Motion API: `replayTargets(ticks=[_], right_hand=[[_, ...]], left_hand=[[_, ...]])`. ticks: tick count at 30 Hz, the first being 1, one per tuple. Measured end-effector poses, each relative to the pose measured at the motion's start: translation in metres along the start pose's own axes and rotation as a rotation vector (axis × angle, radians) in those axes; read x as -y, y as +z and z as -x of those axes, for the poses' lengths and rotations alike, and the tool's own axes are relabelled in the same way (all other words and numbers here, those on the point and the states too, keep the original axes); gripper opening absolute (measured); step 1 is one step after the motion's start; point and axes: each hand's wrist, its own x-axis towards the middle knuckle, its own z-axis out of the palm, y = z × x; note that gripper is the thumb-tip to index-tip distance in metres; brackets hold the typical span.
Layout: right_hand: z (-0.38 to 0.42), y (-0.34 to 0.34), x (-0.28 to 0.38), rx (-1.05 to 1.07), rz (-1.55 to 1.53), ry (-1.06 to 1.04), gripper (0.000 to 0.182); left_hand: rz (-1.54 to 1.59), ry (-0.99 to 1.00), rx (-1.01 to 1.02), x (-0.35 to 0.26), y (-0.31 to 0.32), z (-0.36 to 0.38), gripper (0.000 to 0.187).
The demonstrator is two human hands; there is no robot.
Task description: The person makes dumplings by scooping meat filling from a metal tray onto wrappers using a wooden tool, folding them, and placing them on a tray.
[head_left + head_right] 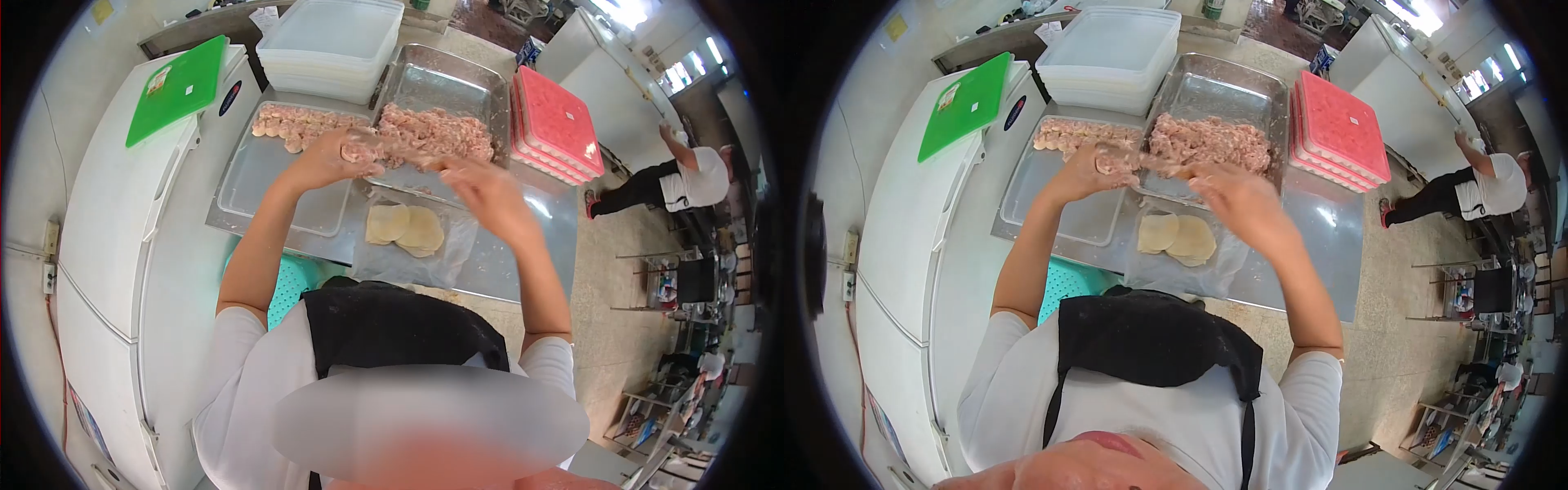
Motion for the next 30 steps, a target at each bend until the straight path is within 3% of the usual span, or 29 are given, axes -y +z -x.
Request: replayTargets(ticks=[4, 7, 9, 11, 13, 14, 16, 18, 21, 26, 28, 30], right_hand=[[-0.011, 0.058, 0.002, 0.043, -0.05, 0.114, 0.026], [-0.001, 0.066, -0.006, 0.025, -0.095, 0.179, 0.03], [0.022, 0.075, -0.02, -0.074, -0.178, 0.32, 0.032], [0.046, 0.078, -0.022, -0.17, -0.226, 0.406, 0.031], [0.073, 0.077, -0.023, -0.119, -0.296, 0.703, 0.028], [0.086, 0.079, -0.023, -0.12, -0.295, 0.704, 0.028], [0.109, 0.084, -0.018, -0.264, -0.533, 0.923, 0.027], [0.123, 0.086, -0.008, -0.301, -0.565, 0.964, 0.027], [0.136, 0.092, -0.004, -0.359, -0.591, 1.012, 0.027], [0.138, 0.097, -0.012, -0.332, -0.543, 1.028, 0.029], [0.131, 0.099, -0.025, -0.207, -0.234, 0.822, 0.029], [0.122, 0.088, -0.041, -0.15, -0.1, 0.788, 0.029]], left_hand=[[-0.123, -0.046, 0.038, 0.036, -0.029, 0.005, 0.049], [0.059, -0.193, 0.062, 0.095, -0.057, 0.026, 0.051], [-0.064, -0.107, -0.074, 0.128, -0.08, 0.044, 0.049], [-0.101, -0.198, -0.065, 0.172, -0.1, 0.06, 0.05], [-0.142, -0.279, -0.055, 0.213, -0.104, 0.069, 0.051], [-0.219, -0.272, -0.087, 0.234, -0.1, 0.072, 0.052], [-0.295, -0.264, -0.114, 0.242, -0.096, 0.071, 0.054], [-0.204, -0.332, -0.337, 0.232, -0.079, 0.065, 0.057], [-0.378, -0.45, -0.344, 0.24, -0.061, 0.045, 0.06], [-0.388, -0.34, -0.328, 0.257, -0.049, 0.016, 0.067], [-0.397, -0.317, -0.3, 0.269, -0.049, 0.016, 0.07], [-0.39, -0.17, -0.249, 0.283, -0.051, 0.019, 0.074]])
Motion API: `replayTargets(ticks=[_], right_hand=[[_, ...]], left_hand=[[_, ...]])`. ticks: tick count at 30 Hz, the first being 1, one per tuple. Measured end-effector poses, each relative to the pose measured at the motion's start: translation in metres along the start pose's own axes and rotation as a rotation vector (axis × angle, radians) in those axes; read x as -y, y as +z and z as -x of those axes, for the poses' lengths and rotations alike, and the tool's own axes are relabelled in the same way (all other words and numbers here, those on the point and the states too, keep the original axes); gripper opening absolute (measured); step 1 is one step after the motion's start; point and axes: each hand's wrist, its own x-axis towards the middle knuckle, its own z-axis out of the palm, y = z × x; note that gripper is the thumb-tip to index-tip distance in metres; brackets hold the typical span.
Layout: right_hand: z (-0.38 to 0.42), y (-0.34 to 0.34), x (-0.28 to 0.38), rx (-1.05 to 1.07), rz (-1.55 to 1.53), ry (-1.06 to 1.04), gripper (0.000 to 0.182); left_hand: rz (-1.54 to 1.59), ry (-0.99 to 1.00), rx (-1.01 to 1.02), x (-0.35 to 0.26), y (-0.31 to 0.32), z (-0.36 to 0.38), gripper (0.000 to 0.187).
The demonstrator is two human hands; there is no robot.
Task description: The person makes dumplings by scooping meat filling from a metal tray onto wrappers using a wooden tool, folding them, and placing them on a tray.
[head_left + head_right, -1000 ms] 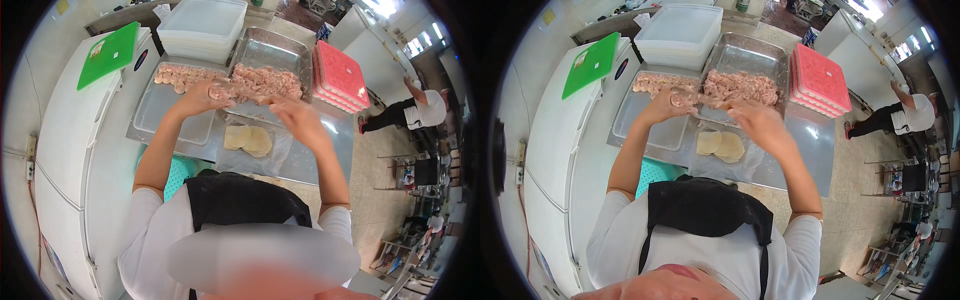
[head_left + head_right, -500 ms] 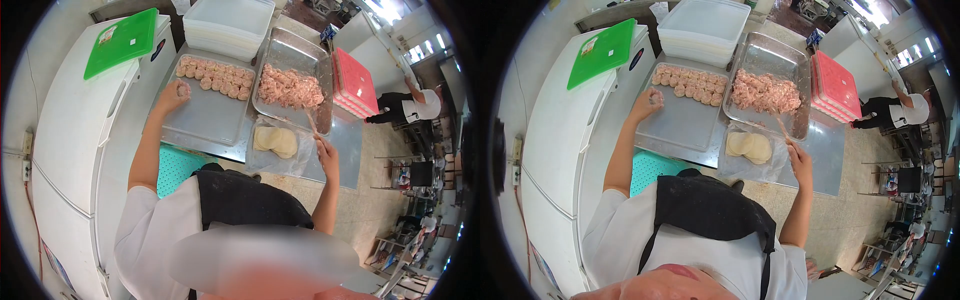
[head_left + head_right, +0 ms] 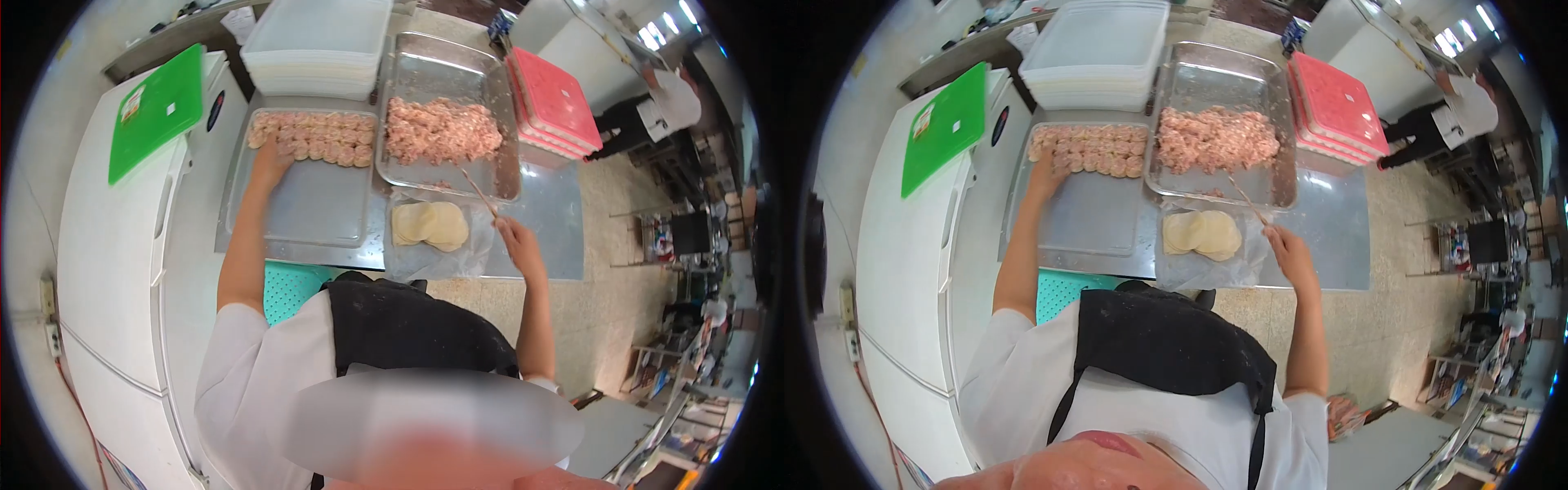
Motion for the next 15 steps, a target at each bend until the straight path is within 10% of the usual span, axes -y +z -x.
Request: replayTargets(ticks=[5, 15], right_hand=[[-0.077, -0.061, -0.007, 0.059, 0.808, -0.228, 0.032], [-0.166, 0.003, -0.021, -0.06, 0.719, -0.689, 0.014]], left_hand=[[-0.154, 0.109, 0.043, -0.073, -0.021, 0.033, 0.064], [0.312, 0.027, 0.504, -0.256, 0.049, 0.091, 0.032]])
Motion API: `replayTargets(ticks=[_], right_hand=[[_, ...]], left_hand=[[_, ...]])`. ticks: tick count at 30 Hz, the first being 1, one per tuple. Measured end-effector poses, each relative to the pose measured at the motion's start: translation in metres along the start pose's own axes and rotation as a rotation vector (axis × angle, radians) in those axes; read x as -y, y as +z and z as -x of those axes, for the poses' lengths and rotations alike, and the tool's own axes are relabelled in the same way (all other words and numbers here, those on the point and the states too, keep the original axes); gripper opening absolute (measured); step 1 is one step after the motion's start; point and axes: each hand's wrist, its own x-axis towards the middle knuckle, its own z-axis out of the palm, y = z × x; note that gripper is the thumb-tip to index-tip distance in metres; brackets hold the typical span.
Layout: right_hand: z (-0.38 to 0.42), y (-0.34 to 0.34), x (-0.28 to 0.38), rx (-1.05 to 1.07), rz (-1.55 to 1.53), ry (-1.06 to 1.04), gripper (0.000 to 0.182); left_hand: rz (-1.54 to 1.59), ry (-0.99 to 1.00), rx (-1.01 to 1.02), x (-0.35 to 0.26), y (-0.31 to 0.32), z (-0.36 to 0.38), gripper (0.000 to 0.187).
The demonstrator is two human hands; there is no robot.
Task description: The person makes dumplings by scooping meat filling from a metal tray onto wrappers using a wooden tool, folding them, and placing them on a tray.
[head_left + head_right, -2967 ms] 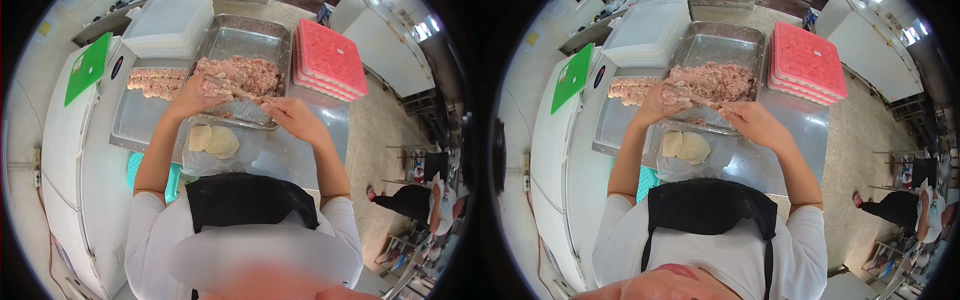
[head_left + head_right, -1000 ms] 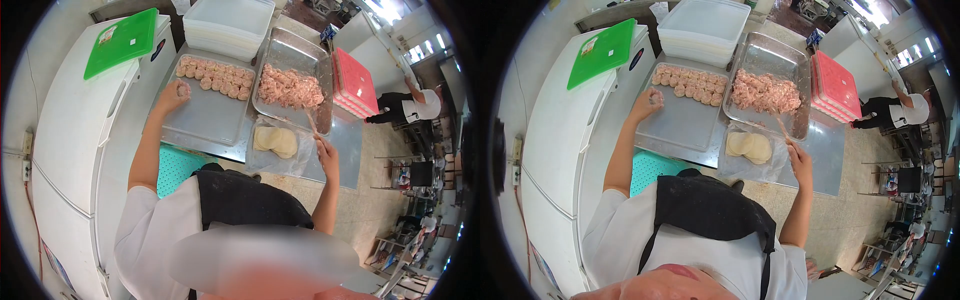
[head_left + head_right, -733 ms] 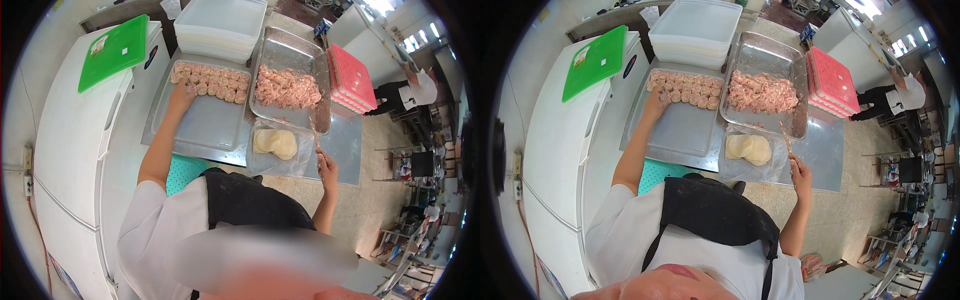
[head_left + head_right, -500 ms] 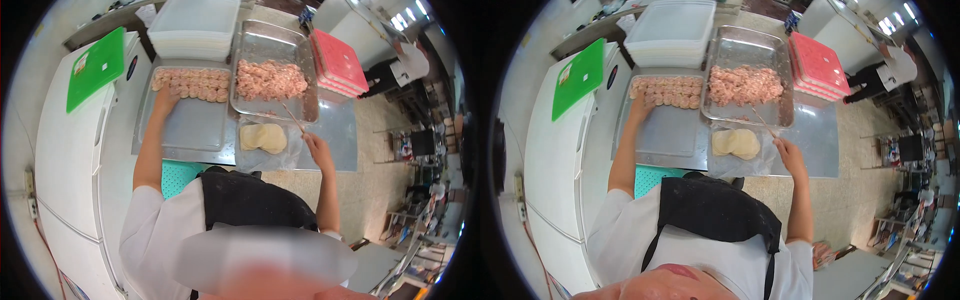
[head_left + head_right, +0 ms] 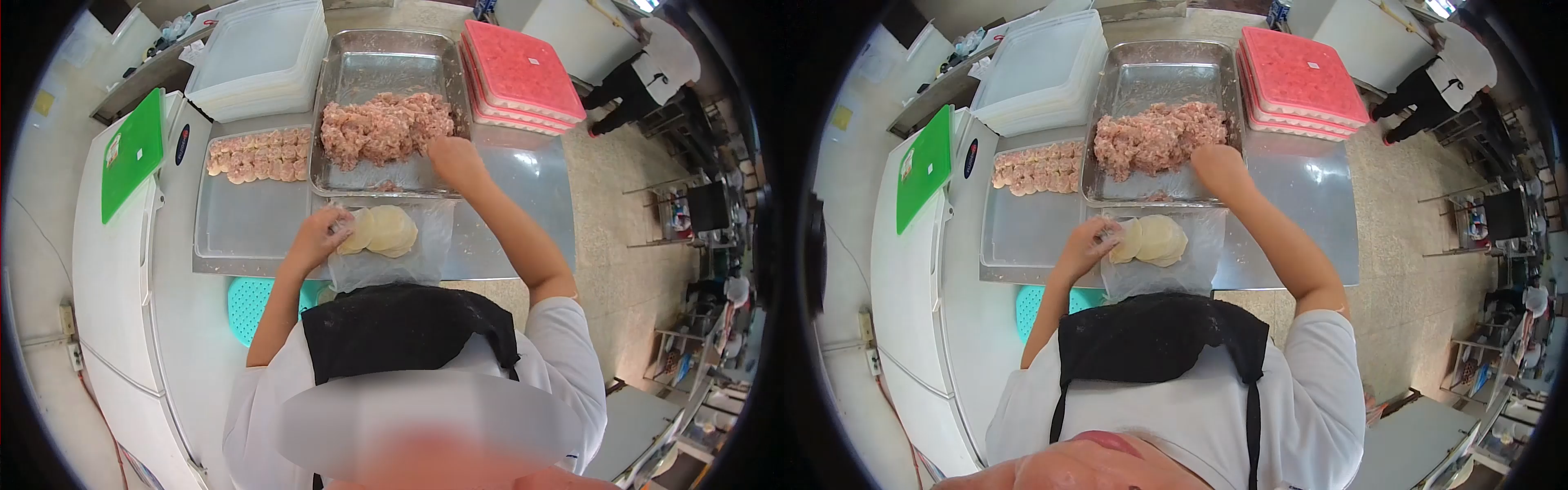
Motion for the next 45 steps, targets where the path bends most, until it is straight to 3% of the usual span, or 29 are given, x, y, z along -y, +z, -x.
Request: replayTargets(ticks=[2, 4, 6, 7, 10, 14, 16, 19, 20, 22, 24, 26, 28, 30, 31, 35, 37, 40, 41, 43, 44, 45], right_hand=[[0.018, -0.006, 0.005, 0.108, -0.054, 0.01, 0.014], [0.035, -0.013, 0.005, 0.21, -0.139, -0.188, 0.013], [0.032, -0.032, 0.002, 0.267, -0.109, -0.219, 0.013], [0.029, -0.044, -0.001, 0.336, -0.075, -0.252, 0.013], [0.0, -0.065, -0.03, 0.194, -0.084, -0.219, 0.013], [-0.014, -0.018, -0.028, 0.081, -0.132, -0.148, 0.012], [0.014, -0.02, -0.007, 0.07, -0.289, -0.309, 0.018], [0.027, -0.024, -0.012, 0.166, -0.194, -0.396, 0.018], [0.022, -0.026, -0.023, 0.167, -0.198, -0.406, 0.018], [-0.004, -0.049, -0.044, 0.386, -0.153, -0.293, 0.014], [-0.004, -0.028, -0.037, 0.412, -0.181, -0.29, 0.014], [0.012, -0.007, -0.025, 0.436, -0.201, -0.272, 0.015], [0.039, -0.001, -0.01, 0.325, -0.385, -0.25, 0.02], [0.045, -0.004, -0.016, 0.322, -0.559, -0.156, 0.023], [0.048, -0.008, -0.016, 0.308, -0.737, -0.059, 0.026], [0.036, -0.036, -0.008, 0.433, -0.982, 0.14, 0.03], [0.027, -0.041, 0.0, 0.151, -1.076, 0.276, 0.03], [0.007, -0.053, 0.02, 0.088, -1.248, 0.417, 0.03], [0.004, -0.045, 0.03, 0.082, -1.242, 0.43, 0.03], [0.001, -0.029, 0.053, -0.246, -1.072, 0.183, 0.029], [0.006, -0.026, 0.052, -0.122, -0.951, 0.204, 0.025], [0.01, -0.03, 0.048, -0.13, -0.943, 0.216, 0.025]], left_hand=[[-0.002, -0.018, -0.047, 0.004, 0.024, -0.002, 0.03], [-0.005, -0.024, -0.09, 0.004, 0.037, -0.003, 0.028], [0.09, -0.238, -0.086, 0.003, 0.042, -0.006, 0.026], [0.091, -0.249, -0.096, 0.006, 0.045, -0.004, 0.026], [0.046, -0.278, -0.116, 0.014, 0.048, 0.004, 0.018], [0.175, -0.256, -0.264, 0.012, 0.053, 0.016, 0.013], [0.141, -0.277, -0.28, 0.0, 0.046, 0.016, 0.013], [0.134, -0.263, -0.481, -0.013, 0.042, 0.014, 0.017], [0.265, -0.239, -0.525, -0.006, 0.039, 0.015, 0.018], [0.394, -0.222, -0.572, -0.012, 0.033, 0.013, 0.019], [1.316, -0.276, -0.749, -0.032, 0.026, 0.007, 0.027], [1.39, -0.231, -0.766, -0.036, 0.024, 0.003, 0.031], [1.469, -0.173, -0.786, -0.031, 0.021, -0.005, 0.036], [1.066, -0.212, -0.828, -0.019, 0.024, -0.012, 0.041], [1.072, -0.216, -0.818, -0.014, 0.023, -0.017, 0.041], [1.188, -0.255, -0.76, -0.015, 0.014, -0.05, 0.043], [1.282, -0.226, -0.68, -0.029, 0.011, -0.071, 0.044], [1.484, -0.063, -0.522, -0.064, 0.008, -0.103, 0.049], [1.58, 0.035, -0.438, -0.081, 0.002, -0.11, 0.051], [1.676, 0.132, -0.332, -0.091, -0.01, -0.114, 0.056], [1.742, 0.075, -0.363, -0.091, -0.014, -0.115, 0.058], [1.804, 0.019, -0.396, -0.091, -0.019, -0.118, 0.061]])
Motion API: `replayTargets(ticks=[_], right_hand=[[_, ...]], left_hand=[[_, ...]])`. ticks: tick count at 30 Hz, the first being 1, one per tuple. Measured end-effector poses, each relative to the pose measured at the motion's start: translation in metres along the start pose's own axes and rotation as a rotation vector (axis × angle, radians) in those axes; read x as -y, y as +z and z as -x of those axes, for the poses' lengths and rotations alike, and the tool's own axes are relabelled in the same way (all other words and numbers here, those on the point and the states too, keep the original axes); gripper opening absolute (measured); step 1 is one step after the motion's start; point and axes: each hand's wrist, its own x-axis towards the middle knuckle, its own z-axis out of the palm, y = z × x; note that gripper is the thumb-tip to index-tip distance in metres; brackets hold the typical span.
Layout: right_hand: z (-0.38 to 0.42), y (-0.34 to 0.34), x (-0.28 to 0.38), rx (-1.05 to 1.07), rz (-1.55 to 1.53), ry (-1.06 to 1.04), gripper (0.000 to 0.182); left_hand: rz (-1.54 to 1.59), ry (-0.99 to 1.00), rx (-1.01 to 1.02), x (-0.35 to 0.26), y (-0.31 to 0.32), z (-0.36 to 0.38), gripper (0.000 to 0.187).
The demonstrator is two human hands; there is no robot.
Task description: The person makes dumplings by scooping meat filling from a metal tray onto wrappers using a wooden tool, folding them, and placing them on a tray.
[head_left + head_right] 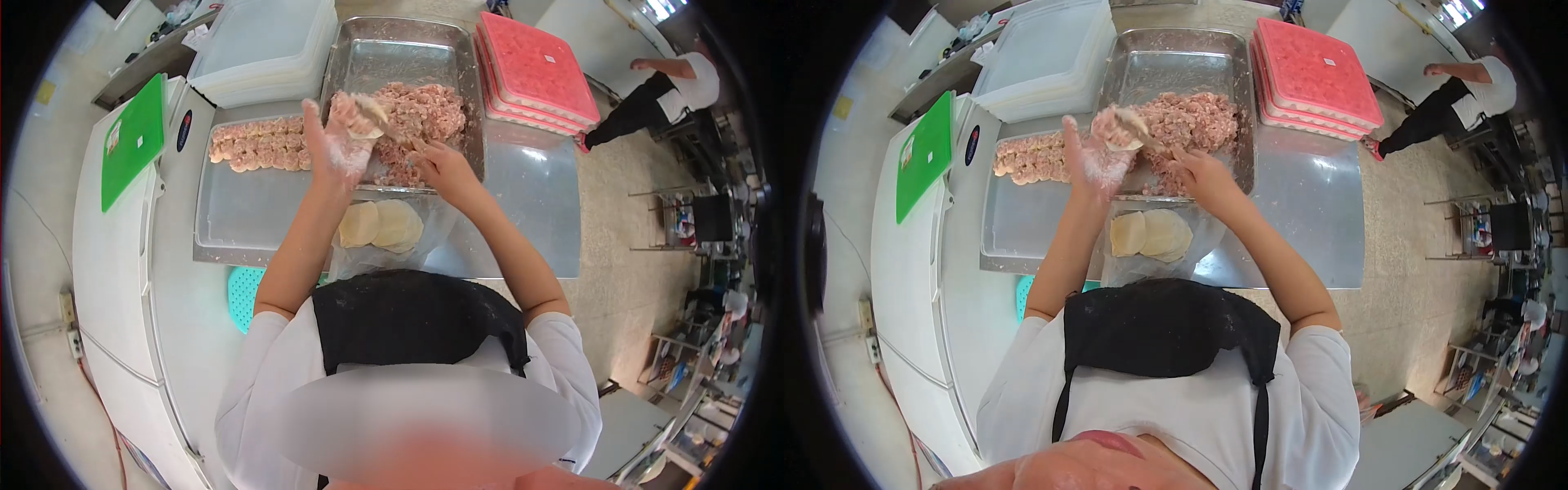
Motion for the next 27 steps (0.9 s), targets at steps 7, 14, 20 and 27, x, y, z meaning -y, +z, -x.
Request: replayTargets(ticks=[7, 14, 20, 27], right_hand=[[0.005, -0.014, 0.053, 0.243, 0.576, 0.064, 0.024], [-0.002, -0.038, 0.095, 0.085, 0.647, -0.124, 0.02], [-0.013, -0.068, 0.052, 0.065, 0.251, -0.319, 0.022], [0.002, -0.111, 0.04, 0.415, -0.223, 0.232, 0.034]], left_hand=[[-0.027, -0.052, -0.146, -0.015, -0.049, -0.027, 0.078], [-0.142, -0.082, -0.131, -0.028, -0.022, -0.012, 0.078], [0.148, -0.099, -0.019, -0.03, -0.015, -0.006, 0.071], [-1.319, 0.185, 0.418, -0.022, 0.016, 0.013, 0.062]])
